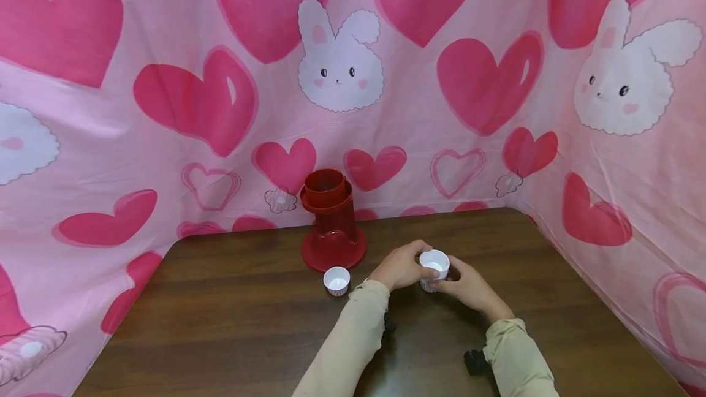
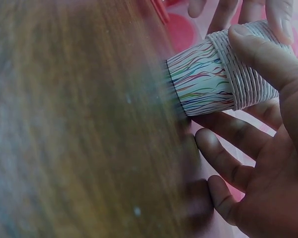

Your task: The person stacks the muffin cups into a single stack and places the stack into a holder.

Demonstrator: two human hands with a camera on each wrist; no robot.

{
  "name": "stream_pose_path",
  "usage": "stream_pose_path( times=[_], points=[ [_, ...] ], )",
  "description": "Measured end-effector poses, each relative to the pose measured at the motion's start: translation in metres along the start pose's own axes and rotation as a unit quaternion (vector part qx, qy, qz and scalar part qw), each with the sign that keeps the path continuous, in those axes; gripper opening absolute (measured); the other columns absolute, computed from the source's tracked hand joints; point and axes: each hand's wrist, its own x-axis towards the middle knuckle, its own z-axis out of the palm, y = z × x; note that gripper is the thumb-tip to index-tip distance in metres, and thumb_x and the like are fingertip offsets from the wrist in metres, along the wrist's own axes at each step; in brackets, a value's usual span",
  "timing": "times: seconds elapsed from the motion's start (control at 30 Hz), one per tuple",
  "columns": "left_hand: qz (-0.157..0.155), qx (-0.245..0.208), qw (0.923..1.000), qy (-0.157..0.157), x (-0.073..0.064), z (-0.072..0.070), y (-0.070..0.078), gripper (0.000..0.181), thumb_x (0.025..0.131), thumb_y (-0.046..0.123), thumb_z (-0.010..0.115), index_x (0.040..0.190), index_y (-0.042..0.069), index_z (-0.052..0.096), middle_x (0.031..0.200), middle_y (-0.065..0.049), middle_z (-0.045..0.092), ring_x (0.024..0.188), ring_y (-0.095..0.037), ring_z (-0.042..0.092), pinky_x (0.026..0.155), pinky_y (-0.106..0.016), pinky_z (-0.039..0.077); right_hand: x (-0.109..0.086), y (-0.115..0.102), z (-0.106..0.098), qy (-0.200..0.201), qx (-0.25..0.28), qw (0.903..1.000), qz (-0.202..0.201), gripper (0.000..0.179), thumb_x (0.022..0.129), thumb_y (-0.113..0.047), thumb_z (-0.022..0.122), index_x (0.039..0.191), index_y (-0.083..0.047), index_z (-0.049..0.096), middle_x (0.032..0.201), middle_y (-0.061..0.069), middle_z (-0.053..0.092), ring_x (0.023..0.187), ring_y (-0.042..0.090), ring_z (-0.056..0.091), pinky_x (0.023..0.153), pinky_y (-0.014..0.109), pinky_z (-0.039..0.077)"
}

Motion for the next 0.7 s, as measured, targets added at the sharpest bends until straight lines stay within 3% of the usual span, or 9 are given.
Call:
stream_pose_path(
  times=[0.4, 0.53, 0.7],
  points=[
    [0.009, 0.085, 0.9954, 0.043, -0.006, 0.010, 0.007, 0.047, 0.086, 0.042, 0.080, 0.126, 0.025, 0.064, 0.117, 0.007, 0.069, 0.099, -0.015, 0.063, 0.089, -0.038, 0.050, -0.002, -0.001, 0.001, 0.003, -0.010, 0.9999, 0.001, 0.057, 0.083, -0.021, 0.084, 0.130, -0.001, 0.060, 0.115, 0.012, 0.066, 0.103, 0.027, 0.059, 0.089, 0.044, 0.049],
    [0.014, 0.104, 0.9938, 0.036, -0.009, 0.008, 0.007, 0.053, 0.087, 0.041, 0.079, 0.135, 0.026, 0.062, 0.124, 0.007, 0.067, 0.107, -0.017, 0.062, 0.097, -0.044, 0.046, -0.003, -0.001, 0.001, 0.005, -0.015, 0.9998, 0.011, 0.058, 0.083, -0.022, 0.084, 0.132, -0.001, 0.059, 0.117, 0.013, 0.066, 0.104, 0.027, 0.058, 0.090, 0.044, 0.048],
    [0.045, 0.135, 0.9896, 0.014, -0.020, 0.000, 0.000, 0.063, 0.090, 0.038, 0.076, 0.147, 0.028, 0.053, 0.135, 0.007, 0.062, 0.121, -0.020, 0.059, 0.105, -0.052, 0.040, -0.002, -0.004, 0.001, 0.001, -0.012, 0.9998, 0.016, 0.059, 0.085, -0.026, 0.083, 0.133, -0.002, 0.058, 0.119, 0.013, 0.065, 0.104, 0.027, 0.058, 0.089, 0.043, 0.049]
  ],
)
